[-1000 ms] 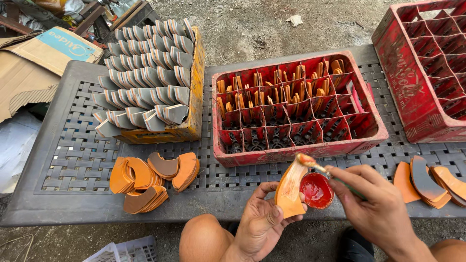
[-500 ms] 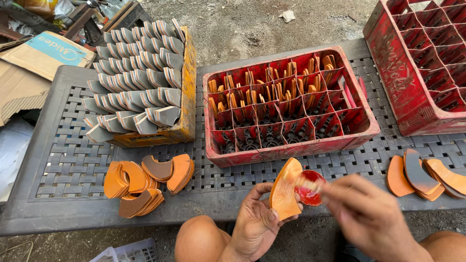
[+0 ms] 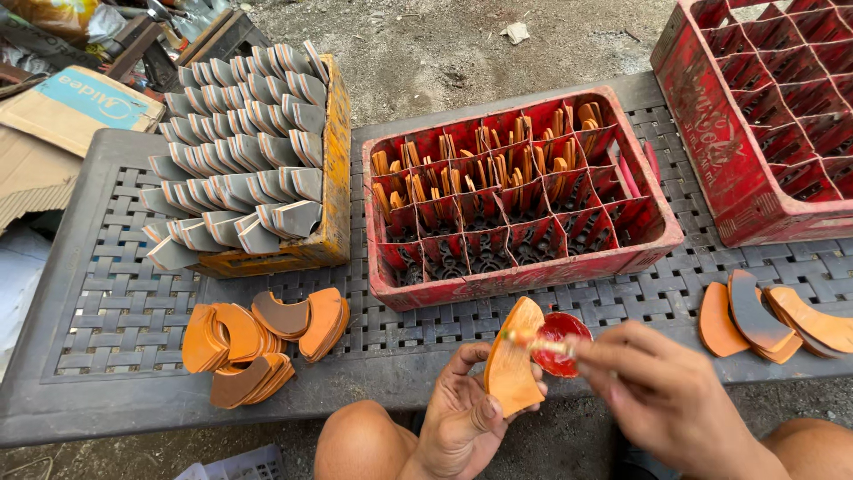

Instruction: The person repeatedly picks up small curved wooden pieces, applies red paint with a brush, and places them into a red crate with dividers. The person works one piece at a time, dipping the brush into a small red container and coating each piece before stacking it in the crate.

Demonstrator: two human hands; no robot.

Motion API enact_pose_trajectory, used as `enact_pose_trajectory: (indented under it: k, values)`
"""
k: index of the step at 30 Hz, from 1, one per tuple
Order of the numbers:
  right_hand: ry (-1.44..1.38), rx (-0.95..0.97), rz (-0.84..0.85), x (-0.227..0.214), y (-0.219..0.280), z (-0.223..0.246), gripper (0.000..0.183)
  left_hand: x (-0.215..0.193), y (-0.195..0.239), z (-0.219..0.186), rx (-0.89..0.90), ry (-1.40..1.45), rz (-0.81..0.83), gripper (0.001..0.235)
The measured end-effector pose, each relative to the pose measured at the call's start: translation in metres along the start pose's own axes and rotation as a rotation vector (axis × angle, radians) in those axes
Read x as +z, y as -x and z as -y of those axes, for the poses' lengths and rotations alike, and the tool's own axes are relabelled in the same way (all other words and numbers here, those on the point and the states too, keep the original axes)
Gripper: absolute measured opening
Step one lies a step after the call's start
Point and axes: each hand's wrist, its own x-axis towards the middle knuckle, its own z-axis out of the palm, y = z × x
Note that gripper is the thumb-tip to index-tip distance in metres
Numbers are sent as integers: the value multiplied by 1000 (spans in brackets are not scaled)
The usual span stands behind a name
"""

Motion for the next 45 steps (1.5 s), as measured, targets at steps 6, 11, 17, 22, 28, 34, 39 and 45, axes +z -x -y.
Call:
enact_pose_trajectory:
  k: [6,11,17,22,28,34,39,45]
  values:
    - [189,-36,-190,-1,-3,-8,29,-1,1,0,24,-15,1,57]
    - [168,-98,-140,5,-10,2,29,-4,1,-2,-10,-21,18,58]
    - [136,76,-192,-7,-6,0,30,0,-3,-3,15,-14,50,56]
    - [-47,-63,117,6,20,-21,32,-2,5,-2,-4,-29,-14,56]
    - [-204,-89,411,-21,5,-35,35,-3,5,-1,-23,-63,-62,58]
    - [-137,-80,236,-13,12,-39,32,0,2,0,-53,-34,-59,58]
    - [-165,6,410,-18,15,-46,35,-3,4,-2,-14,-118,-60,58]
    - [-92,-126,250,-18,9,-33,35,1,0,0,-40,-85,-79,58]
